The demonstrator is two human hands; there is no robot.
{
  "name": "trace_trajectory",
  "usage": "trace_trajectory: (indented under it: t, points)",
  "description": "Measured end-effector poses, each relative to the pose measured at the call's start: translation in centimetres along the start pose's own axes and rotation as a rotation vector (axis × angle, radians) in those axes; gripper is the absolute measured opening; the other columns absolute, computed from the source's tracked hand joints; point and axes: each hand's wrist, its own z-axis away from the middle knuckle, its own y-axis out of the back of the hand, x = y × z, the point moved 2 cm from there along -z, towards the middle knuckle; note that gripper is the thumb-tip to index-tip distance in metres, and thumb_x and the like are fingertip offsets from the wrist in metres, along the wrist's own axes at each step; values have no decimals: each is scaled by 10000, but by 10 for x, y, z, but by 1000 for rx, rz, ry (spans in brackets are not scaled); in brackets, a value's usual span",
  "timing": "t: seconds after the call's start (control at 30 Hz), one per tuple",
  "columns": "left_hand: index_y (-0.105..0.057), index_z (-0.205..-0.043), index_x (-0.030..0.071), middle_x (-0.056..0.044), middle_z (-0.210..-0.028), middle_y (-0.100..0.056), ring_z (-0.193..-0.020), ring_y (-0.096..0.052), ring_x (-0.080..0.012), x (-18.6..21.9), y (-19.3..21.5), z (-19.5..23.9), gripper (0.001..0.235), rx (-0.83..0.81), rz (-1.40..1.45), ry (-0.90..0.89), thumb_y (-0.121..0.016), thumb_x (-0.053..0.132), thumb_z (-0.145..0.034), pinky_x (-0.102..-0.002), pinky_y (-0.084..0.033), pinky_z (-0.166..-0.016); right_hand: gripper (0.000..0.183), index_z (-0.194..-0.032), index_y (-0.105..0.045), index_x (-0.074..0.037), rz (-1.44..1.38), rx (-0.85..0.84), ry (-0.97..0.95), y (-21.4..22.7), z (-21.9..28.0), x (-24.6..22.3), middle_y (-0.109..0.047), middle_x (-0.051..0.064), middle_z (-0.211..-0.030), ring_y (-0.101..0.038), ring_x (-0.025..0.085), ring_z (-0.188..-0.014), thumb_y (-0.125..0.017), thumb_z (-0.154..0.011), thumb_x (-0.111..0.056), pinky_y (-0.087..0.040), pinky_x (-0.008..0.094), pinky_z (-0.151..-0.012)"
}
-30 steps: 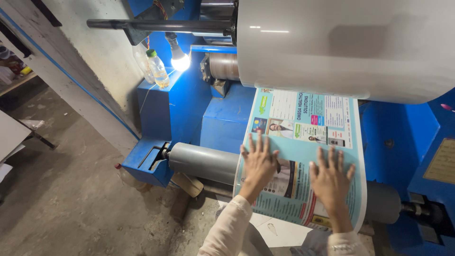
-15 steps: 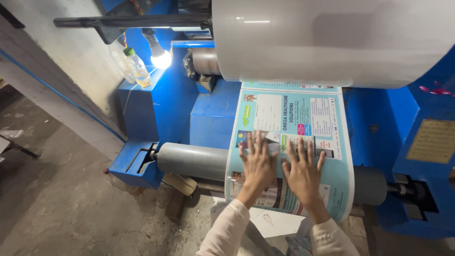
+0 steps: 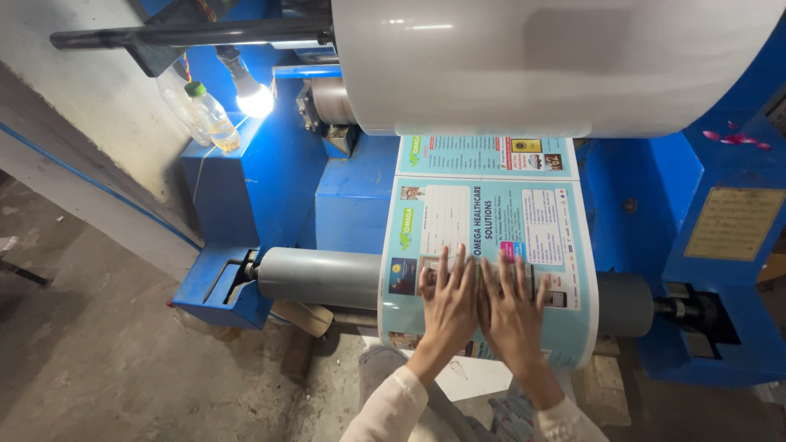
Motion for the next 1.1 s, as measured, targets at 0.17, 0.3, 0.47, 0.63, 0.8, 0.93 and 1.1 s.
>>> trace_trajectory:
  t: [0.17, 0.3, 0.47, 0.63, 0.8, 0.93, 1.1]
  points:
    - [-391, -1521, 49, -143, -1657, -234, -1535, -127, -379, -33, 1, -34, 609, -127, 17, 119, -437, 400, -1025, -631, -54, -1178, 576, -1577, -378, -282, 28, -42, -85, -1, -39, 30, -337, 97, -1644, -296, 339, -1516, -357, -1041, -492, -130, 661, -1220]
    - [-364, -1545, 24, -125, -1672, -203, -1548, -86, -351, -83, 19, -41, 632, -114, -28, 329, -362, 419, -1051, -623, -69, -1185, 605, -1557, -416, -216, 61, -14, -188, 18, -39, 63, -367, 128, -1631, -323, 353, -1512, -342, -1034, -511, -135, 673, -1203]
    - [-379, -1497, 11, -159, -1686, -161, -1553, -46, -340, -77, 28, 3, 627, -34, -112, 315, -364, 446, -1046, -625, -39, -1188, 647, -1593, -355, -153, 34, 37, -208, 32, 4, 56, -333, 162, -1643, -293, 377, -1513, -313, -1048, -500, -106, 686, -1206]
    - [-350, -1574, -3, -125, -1710, -176, -1580, -78, -326, -9, 10, 23, 658, -39, 41, 73, -394, 389, -1048, -560, -7, -1217, 645, -1587, -314, -227, -85, 30, -11, 11, 6, -6, -282, 96, -1664, -235, 326, -1529, -303, -1013, -522, -81, 636, -1224]
    - [-373, -1536, 48, -130, -1684, -200, -1565, -98, -344, -20, 2, -18, 596, -75, 10, 145, -379, 390, -1049, -560, -27, -1212, 625, -1577, -356, -244, 13, -8, -40, 5, -32, 5, -296, 91, -1651, -260, 322, -1515, -331, -1018, -523, -95, 629, -1220]
    - [-357, -1534, 22, -153, -1678, -185, -1561, -80, -353, -68, 12, -24, 619, -102, -78, 280, -352, 419, -1059, -571, -30, -1203, 622, -1574, -365, -220, 37, -3, -163, 19, -31, 47, -323, 115, -1647, -284, 346, -1511, -354, -1023, -508, -127, 654, -1204]
    - [-344, -1537, -34, -187, -1682, -150, -1556, -55, -350, -71, 22, 11, 671, 9, -111, 250, -358, 430, -1052, -591, 0, -1181, 640, -1574, -358, -196, 51, 66, -161, 32, 9, 52, -315, 138, -1661, -269, 403, -1513, -330, -1024, -523, -148, 693, -1185]
